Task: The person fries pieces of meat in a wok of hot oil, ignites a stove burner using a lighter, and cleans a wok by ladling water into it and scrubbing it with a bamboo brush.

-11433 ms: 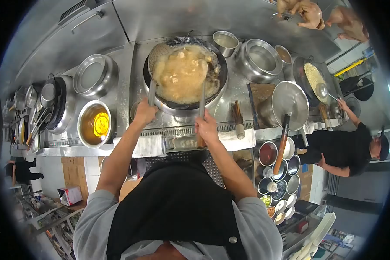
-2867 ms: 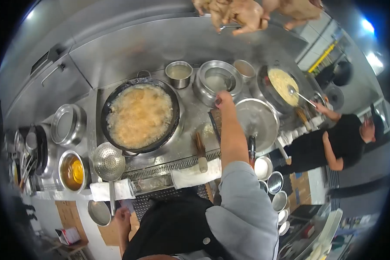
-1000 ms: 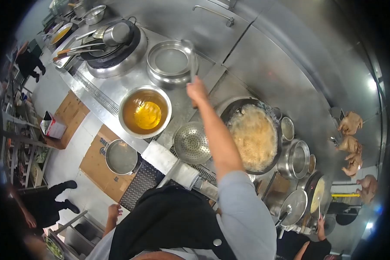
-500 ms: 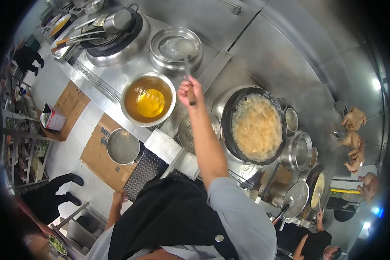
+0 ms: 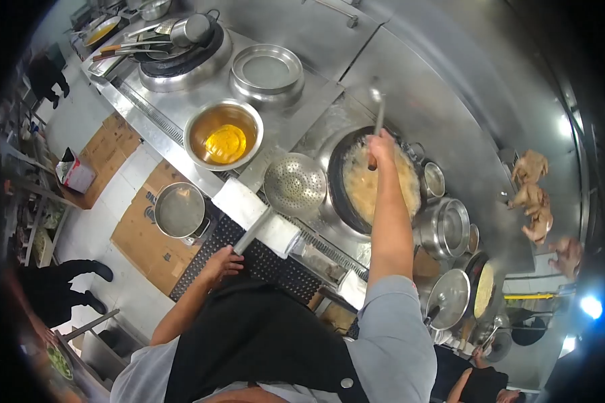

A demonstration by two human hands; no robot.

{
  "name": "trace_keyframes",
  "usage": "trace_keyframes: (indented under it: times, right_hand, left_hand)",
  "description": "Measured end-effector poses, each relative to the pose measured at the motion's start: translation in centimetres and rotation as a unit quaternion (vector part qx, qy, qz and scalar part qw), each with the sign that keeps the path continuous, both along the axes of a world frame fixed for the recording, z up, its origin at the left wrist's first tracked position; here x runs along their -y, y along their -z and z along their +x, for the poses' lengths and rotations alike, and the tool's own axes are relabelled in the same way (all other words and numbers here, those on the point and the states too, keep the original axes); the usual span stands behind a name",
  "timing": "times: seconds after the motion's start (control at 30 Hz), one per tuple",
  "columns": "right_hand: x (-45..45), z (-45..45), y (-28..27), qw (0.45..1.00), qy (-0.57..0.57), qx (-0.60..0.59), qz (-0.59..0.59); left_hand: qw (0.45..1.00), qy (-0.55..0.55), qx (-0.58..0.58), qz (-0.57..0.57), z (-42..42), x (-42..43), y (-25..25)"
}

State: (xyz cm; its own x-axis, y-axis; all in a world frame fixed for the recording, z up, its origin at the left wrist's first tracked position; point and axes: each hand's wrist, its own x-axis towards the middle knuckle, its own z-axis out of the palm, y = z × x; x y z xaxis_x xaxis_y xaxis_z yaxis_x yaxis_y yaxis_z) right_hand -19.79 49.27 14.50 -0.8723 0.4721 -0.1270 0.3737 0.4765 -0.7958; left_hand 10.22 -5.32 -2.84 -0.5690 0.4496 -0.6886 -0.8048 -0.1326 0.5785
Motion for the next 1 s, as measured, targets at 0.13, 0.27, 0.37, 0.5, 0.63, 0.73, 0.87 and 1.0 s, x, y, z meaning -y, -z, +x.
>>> trace_keyframes:
  times: [0.13, 0.27, 0.37, 0.5, 0.63, 0.73, 0.87, 1.0]
  right_hand:
    - [-1.6, 15.5, -3.3, 0.983, 0.127, -0.118, -0.065]
    - [-2.8, 34.5, -0.9, 0.944, 0.251, -0.202, -0.074]
    - [-5.7, 45.1, 5.8, 0.953, 0.271, -0.131, 0.034]
    - [-6.4, 53.1, 14.1, 0.942, 0.254, 0.019, 0.22]
    - [-8.5, 57.7, 20.2, 0.924, 0.19, 0.117, 0.311]
    - [-11.1, 58.1, 20.7, 0.945, 0.113, 0.16, 0.262]
    - [-11.1, 55.3, 21.0, 0.918, 0.045, 0.134, 0.372]
    - [1.1, 52.6, 17.0, 0.954, -0.1, -0.028, 0.281]
  left_hand:
    - [0.988, -0.095, -0.038, -0.12, 6.1, 4.3, 6.1]
    - [0.756, 0.341, -0.288, -0.479, 18.6, 17.1, 25.6]
    - [0.531, 0.563, -0.333, -0.538, 29.1, 21.3, 22.2]
    - [0.681, 0.467, -0.218, -0.52, 37.5, 24.1, 21.2]
    - [0.699, 0.354, -0.282, -0.554, 40.0, 22.2, 21.9]
    - [0.685, 0.355, -0.3, -0.561, 38.8, 19.0, 12.9]
    - [0.631, 0.245, -0.406, -0.614, 39.5, 18.4, 13.3]
    - [0.691, 0.246, -0.327, -0.595, 43.7, 19.8, 12.1]
